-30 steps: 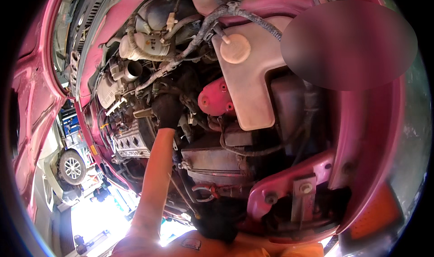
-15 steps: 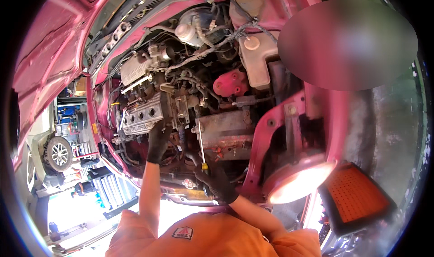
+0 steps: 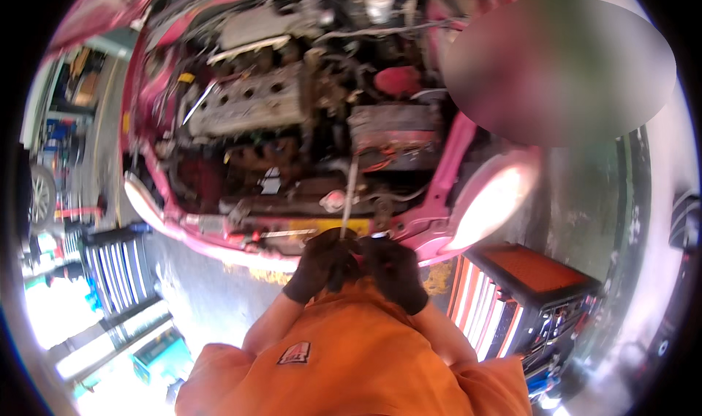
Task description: The person manipulates wires, hoses, and engine components within the engine bay of a pink car by hand and using a screwdriver and a wrench. They also open a drawer in a rolling tool cabinet.
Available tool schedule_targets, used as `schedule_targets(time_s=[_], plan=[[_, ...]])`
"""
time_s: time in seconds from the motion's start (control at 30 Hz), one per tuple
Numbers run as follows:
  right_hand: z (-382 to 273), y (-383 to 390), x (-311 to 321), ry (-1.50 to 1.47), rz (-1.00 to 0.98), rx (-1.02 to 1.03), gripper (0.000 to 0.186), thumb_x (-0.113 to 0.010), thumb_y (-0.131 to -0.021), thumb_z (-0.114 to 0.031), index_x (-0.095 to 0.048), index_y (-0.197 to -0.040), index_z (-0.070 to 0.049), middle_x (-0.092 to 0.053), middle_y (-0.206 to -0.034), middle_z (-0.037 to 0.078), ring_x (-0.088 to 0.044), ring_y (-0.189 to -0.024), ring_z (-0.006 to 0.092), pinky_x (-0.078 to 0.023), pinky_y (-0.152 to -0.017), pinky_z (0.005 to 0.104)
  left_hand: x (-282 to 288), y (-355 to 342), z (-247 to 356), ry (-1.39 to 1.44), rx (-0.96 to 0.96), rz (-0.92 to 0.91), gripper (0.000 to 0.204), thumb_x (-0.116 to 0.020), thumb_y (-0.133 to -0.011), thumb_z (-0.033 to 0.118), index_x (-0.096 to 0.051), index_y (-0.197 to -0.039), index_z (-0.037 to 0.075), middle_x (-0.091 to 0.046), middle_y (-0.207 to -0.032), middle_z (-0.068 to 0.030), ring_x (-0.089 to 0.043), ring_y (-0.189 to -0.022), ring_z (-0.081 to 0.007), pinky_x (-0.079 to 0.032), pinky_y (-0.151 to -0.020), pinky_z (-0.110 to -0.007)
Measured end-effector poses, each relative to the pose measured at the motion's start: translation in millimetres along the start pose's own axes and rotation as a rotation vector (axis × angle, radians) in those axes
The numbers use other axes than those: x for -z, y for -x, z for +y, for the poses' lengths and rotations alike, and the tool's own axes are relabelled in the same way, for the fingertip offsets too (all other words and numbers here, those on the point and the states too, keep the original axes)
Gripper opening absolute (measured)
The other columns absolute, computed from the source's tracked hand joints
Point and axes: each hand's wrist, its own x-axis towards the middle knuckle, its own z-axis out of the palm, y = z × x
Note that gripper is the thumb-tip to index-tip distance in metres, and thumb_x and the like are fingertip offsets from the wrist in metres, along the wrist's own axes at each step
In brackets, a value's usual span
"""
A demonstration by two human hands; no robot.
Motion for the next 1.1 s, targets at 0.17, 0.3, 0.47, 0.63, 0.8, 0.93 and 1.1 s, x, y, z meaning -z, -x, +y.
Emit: schedule_targets(time_s=[0.17,0.3,0.47,0.63,0.8,0.93,1.1], plan=[[43.9,47.1,5.2,-0.093,0.303,-0.347,0.020,-0.056,-0.095,-0.010,-0.065,-0.109,0.001,-0.069,-0.088,0.007,-0.065,-0.069,0.0127,-0.052,-0.060,0.0246,38.0,19.3,-26.0,-1.830,-0.607,0.108,0.033,-0.068,-0.073,0.028,-0.061,-0.100,0.011,-0.061,-0.091,-0.0066,-0.061,-0.088,-0.0259,-0.049,-0.071,-0.040],[46.0,65.1,-20.8,-0.086,0.276,-0.294,0.020,-0.055,-0.094,-0.007,-0.065,-0.109,0.002,-0.069,-0.090,0.009,-0.067,-0.072,0.0138,-0.053,-0.061,0.0255,98.3,4.1,-54.6,-1.883,-0.883,0.226,0.036,-0.060,-0.070,0.020,-0.062,-0.106,0.013,-0.056,-0.090,-0.0054,-0.056,-0.088,-0.0242,-0.044,-0.074,-0.038],[33.0,55.0,-58.2,-0.047,0.296,-0.267,0.020,-0.059,-0.089,0.000,-0.066,-0.107,0.004,-0.070,-0.091,0.010,-0.067,-0.068,0.0150,-0.054,-0.063,0.0277,115.6,-14.7,-71.6,-1.826,-1.001,0.321,0.043,-0.059,-0.072,0.018,-0.060,-0.114,0.014,-0.054,-0.099,-0.0073,-0.053,-0.095,-0.0257,-0.043,-0.077,-0.041],[51.8,53.6,-84.5,0.292,0.221,-0.105,0.021,-0.059,-0.092,-0.006,-0.066,-0.111,0.000,-0.070,-0.088,0.009,-0.067,-0.071,0.0137,-0.053,-0.062,0.0262,132.0,-10.1,-74.2,-1.866,-1.019,0.360,0.043,-0.058,-0.075,0.019,-0.059,-0.117,0.015,-0.055,-0.102,-0.0072,-0.054,-0.096,-0.0266,-0.044,-0.076,-0.043],[50.9,36.6,-107.1,0.434,0.247,0.063,0.021,-0.066,-0.086,-0.006,-0.067,-0.108,-0.004,-0.070,-0.092,0.011,-0.068,-0.076,0.0167,-0.054,-0.067,0.0282,144.5,2.0,-51.5,-1.860,-1.073,0.334,0.035,-0.055,-0.080,0.023,-0.061,-0.113,0.014,-0.056,-0.111,-0.0089,-0.055,-0.100,-0.0282,-0.044,-0.079,-0.046],[98.5,53.9,-94.2,0.478,0.201,0.013,0.025,-0.067,-0.080,-0.017,-0.066,-0.103,-0.006,-0.067,-0.106,0.014,-0.067,-0.089,0.0300,-0.056,-0.074,0.0366,151.6,-10.6,-64.0,-1.731,-1.166,0.127,0.031,-0.057,-0.086,0.025,-0.063,-0.114,0.012,-0.060,-0.111,-0.0124,-0.056,-0.103,-0.0326,-0.044,-0.086,-0.049],[78.6,44.7,-121.2,0.519,0.196,0.013,0.029,-0.062,-0.083,-0.022,-0.066,-0.107,-0.006,-0.068,-0.096,0.018,-0.066,-0.088,0.0330,-0.053,-0.082,0.0410,163.0,14.5,-49.5,-1.838,-1.064,0.121,0.034,-0.059,-0.092,0.029,-0.062,-0.120,0.010,-0.061,-0.112,-0.0158,-0.056,-0.106,-0.0373,-0.043,-0.092,-0.052]])
